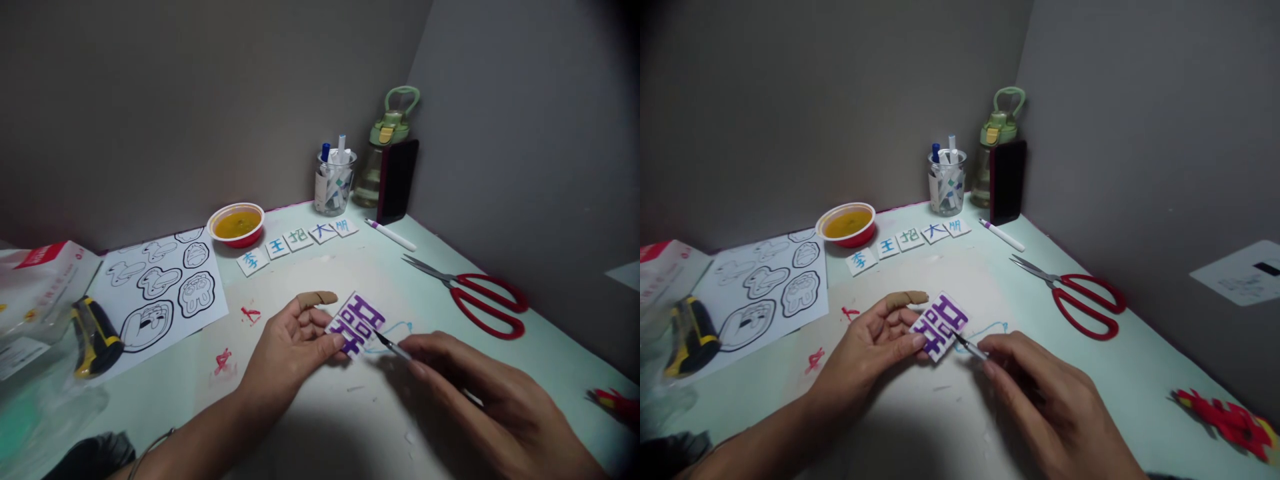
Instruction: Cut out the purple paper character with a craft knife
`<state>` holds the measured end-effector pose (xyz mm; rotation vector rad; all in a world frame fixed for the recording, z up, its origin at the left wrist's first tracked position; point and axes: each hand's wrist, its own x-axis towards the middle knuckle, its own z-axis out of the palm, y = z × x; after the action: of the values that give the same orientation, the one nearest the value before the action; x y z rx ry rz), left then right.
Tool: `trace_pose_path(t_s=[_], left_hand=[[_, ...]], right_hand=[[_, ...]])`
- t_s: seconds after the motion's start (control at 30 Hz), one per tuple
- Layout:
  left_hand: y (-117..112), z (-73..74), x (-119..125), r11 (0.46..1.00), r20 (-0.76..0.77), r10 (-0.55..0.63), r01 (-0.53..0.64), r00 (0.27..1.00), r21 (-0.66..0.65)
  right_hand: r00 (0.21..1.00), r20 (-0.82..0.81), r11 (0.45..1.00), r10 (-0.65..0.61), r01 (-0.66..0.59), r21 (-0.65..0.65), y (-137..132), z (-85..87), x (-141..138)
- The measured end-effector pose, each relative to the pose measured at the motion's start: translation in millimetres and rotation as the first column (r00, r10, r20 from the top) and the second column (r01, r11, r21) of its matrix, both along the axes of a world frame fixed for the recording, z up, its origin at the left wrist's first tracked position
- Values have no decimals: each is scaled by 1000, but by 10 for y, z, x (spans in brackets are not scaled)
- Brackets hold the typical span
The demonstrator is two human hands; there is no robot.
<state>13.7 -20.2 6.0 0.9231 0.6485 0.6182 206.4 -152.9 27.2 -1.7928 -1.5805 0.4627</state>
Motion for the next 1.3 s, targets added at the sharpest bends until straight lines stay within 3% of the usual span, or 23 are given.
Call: trace_pose_path(t_s=[0.37,0.8,0.97,1.07,1.3], left_hand=[[-3,8,-8,1000,0,-9,9,1000,13],[8,-30,-32,999,12,27,-28,1000,35],[22,-38,-19,999,14,20,-20,1000,43],[7,-12,-5,999,1,16,-16,1000,43],[-52,21,28,998,-45,-20,23,999,54]], right_hand=[[1000,4,999,-10,9,49,0,-41,-9],[996,89,1000,13,-13,0,35,-73,51],[989,144,996,-29,17,83,-9,-57,96],[990,144,994,3,-19,111,-28,-53,79],[994,76,996,76,-79,41,-1,-43,-4]])
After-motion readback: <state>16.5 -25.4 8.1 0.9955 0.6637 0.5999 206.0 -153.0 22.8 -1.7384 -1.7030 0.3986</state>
